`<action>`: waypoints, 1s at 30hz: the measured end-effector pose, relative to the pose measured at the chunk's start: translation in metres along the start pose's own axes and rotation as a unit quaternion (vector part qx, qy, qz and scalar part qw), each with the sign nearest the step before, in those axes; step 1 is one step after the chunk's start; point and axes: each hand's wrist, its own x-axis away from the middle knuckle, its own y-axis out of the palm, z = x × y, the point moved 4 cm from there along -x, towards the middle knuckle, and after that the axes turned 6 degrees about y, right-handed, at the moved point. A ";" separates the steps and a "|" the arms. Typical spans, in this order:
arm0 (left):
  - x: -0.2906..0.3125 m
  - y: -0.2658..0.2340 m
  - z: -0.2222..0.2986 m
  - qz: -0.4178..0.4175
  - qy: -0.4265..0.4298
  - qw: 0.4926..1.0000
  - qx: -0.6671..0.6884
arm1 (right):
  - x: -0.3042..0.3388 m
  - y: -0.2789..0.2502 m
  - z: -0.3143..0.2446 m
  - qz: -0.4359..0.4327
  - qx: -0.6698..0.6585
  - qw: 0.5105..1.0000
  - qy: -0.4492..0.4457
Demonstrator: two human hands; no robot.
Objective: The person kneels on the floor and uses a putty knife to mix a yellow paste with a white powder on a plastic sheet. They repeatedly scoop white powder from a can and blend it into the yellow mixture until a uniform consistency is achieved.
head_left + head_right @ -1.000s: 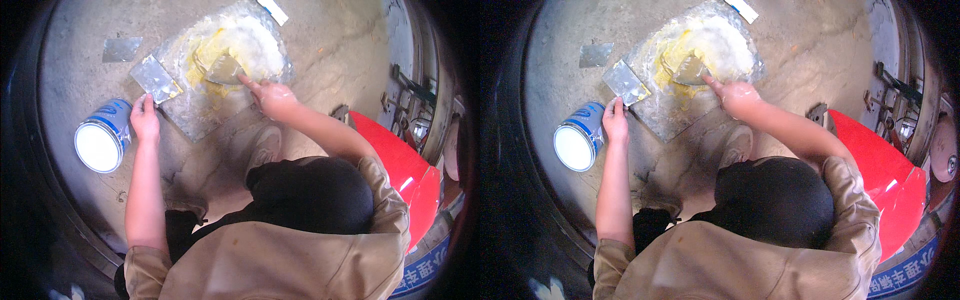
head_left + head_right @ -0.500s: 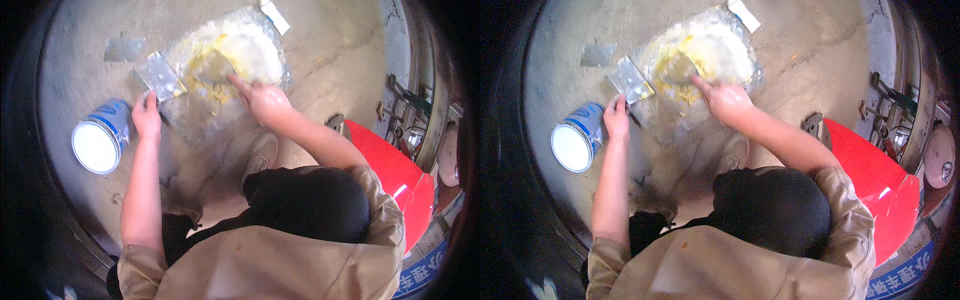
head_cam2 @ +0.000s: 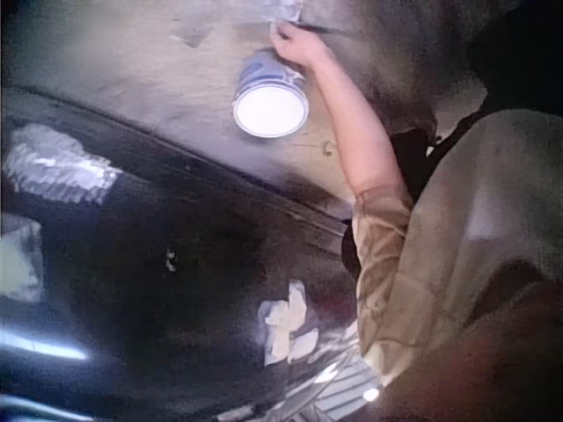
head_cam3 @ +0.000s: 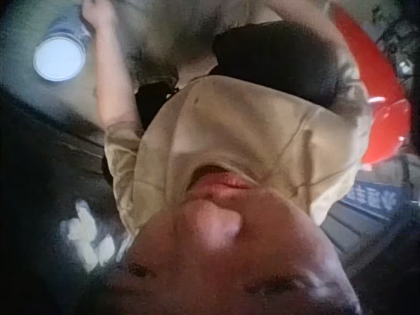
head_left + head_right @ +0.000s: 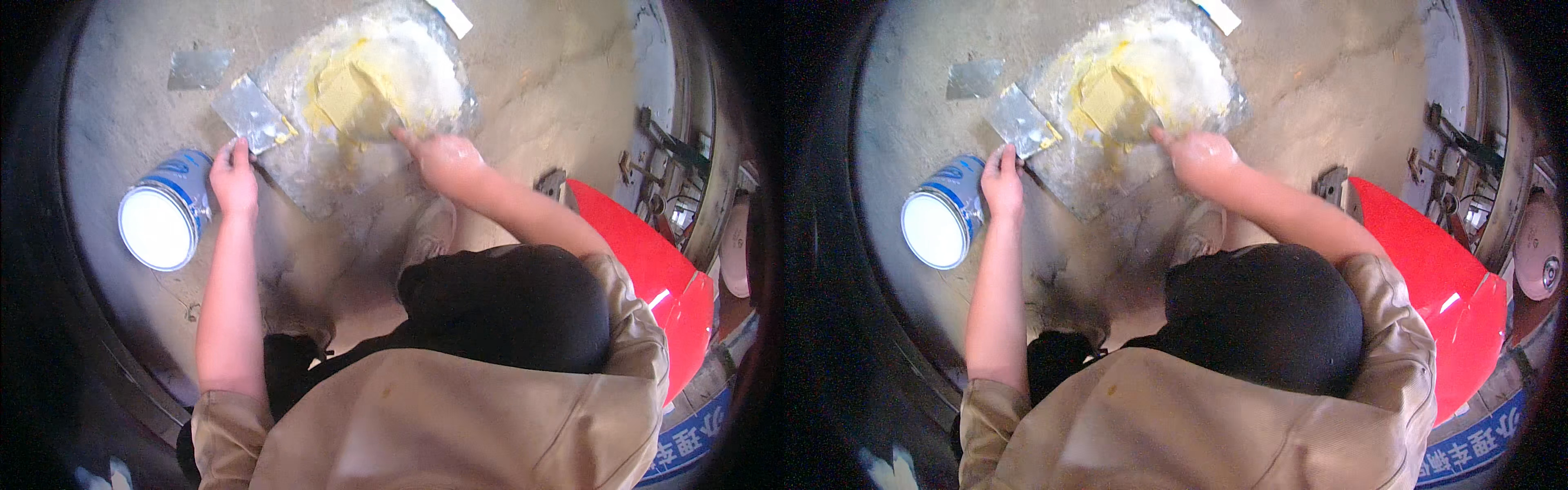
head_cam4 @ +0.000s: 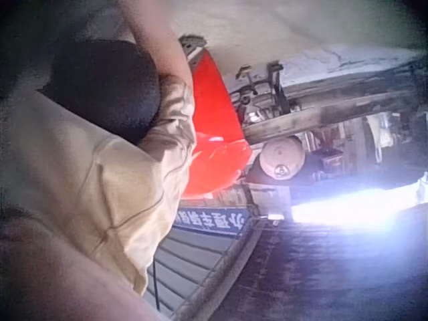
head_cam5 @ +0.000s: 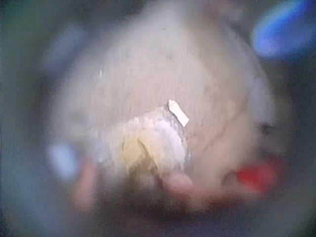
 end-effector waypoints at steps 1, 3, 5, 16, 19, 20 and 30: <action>-0.003 0.001 0.001 -0.002 -0.003 1.000 0.004 | -0.001 -0.007 0.000 0.060 -0.028 0.998 -0.024; -0.005 0.002 0.001 -0.008 -0.027 1.000 0.007 | -0.001 -0.017 0.000 0.101 -0.034 0.994 -0.020; -0.004 0.001 0.003 -0.009 -0.013 1.000 0.003 | 0.001 -0.030 -0.003 0.172 -0.069 0.982 -0.034; -0.003 -0.005 0.017 -0.007 0.009 0.999 0.030 | -0.001 -0.031 -0.015 0.209 -0.111 0.966 -0.102; -0.001 -0.006 0.031 0.022 0.002 0.997 0.068 | -0.004 -0.019 -0.006 0.078 -0.055 0.995 -0.031; -0.003 -0.006 0.033 0.039 -0.013 0.996 0.084 | 0.003 -0.021 -0.003 0.073 -0.024 0.997 -0.018; 0.000 -0.003 0.038 0.006 0.019 0.992 0.124 | 0.006 -0.069 -0.006 0.036 0.081 0.994 -0.069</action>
